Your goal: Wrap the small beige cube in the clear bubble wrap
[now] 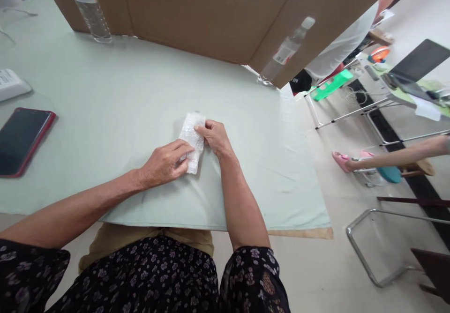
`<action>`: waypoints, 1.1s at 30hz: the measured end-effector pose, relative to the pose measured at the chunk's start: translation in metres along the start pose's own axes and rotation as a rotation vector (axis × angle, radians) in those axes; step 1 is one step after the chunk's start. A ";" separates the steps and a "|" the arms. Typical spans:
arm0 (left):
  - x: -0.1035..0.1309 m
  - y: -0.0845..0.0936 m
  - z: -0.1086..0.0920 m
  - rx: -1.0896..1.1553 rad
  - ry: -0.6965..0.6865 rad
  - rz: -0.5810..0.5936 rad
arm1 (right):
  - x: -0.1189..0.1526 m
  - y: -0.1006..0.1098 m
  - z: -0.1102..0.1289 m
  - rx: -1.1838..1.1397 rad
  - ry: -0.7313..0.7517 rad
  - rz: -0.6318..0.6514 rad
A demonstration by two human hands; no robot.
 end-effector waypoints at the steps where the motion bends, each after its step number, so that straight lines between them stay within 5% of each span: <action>1: 0.000 0.000 0.001 0.009 0.007 0.015 | 0.002 0.000 0.003 -0.023 0.035 -0.002; 8: 0.001 0.007 0.008 0.007 0.152 -0.045 | 0.030 -0.010 0.042 -0.101 0.202 0.082; 16: 0.004 0.008 0.025 0.079 0.247 -0.191 | 0.086 -0.015 0.053 0.221 0.476 0.081; 25: -0.003 0.000 0.030 0.310 0.137 0.075 | 0.124 -0.023 0.033 0.684 0.801 0.053; 33: -0.001 0.010 0.029 0.358 0.036 0.072 | 0.123 -0.032 0.022 0.854 0.857 0.000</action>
Point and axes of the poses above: each hand's wrist, its own x-axis away from the middle knuckle, its own y-axis out of the back of the hand, z = x × y, the point moved 6 cm from there along -x, towards the middle knuckle, and after that the axes turned 7 degrees about z, right-handed, at the moved point
